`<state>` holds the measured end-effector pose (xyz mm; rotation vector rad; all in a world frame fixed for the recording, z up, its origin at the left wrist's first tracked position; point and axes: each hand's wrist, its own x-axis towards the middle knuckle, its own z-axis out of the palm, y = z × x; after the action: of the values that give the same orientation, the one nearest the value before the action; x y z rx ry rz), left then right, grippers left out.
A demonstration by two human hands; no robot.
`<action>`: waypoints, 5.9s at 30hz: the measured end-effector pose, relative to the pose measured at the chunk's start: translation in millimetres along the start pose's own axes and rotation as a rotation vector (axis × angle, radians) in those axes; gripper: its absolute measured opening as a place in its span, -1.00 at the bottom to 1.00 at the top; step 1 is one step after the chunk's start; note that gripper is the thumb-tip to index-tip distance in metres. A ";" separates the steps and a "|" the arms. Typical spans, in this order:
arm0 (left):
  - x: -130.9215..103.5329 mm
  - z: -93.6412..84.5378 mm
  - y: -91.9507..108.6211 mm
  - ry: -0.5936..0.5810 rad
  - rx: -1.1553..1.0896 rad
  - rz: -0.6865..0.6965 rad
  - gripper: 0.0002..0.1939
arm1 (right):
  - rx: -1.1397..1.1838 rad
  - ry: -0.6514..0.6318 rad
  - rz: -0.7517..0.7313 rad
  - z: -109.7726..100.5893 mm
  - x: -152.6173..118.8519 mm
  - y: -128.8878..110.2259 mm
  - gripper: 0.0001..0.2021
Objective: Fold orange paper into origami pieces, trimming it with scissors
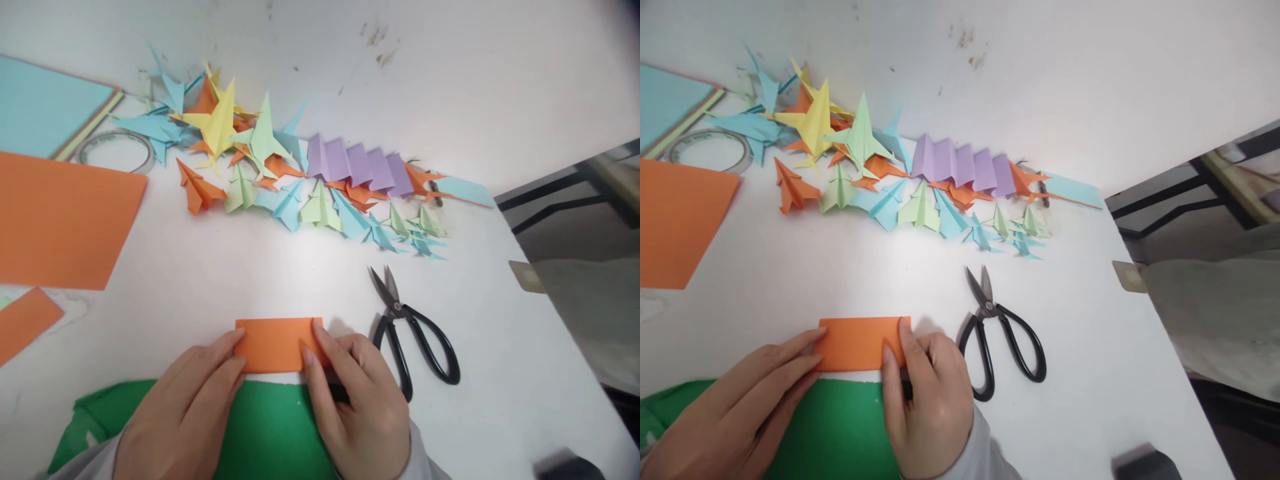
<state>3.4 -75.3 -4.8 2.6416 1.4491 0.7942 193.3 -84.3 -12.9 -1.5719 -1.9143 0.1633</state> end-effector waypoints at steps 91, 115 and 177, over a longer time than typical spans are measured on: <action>-11.1 33.0 16.4 0.034 -0.069 0.088 -0.50 | -0.027 -0.073 -0.024 0.2 -6.3 10.8 -0.61; -6.7 16.6 12.0 -0.141 0.024 0.186 -0.48 | -0.245 0.077 -0.186 7.2 1.1 8.7 -0.69; 2.1 6.7 -55.9 -0.048 -0.036 0.575 -0.74 | -0.330 0.177 -0.592 -4.5 -0.3 21.2 -0.74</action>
<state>-36.4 -40.5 -24.2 3.0513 0.6434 0.7579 213.5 -80.1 -19.7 -1.0915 -2.2454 -0.5483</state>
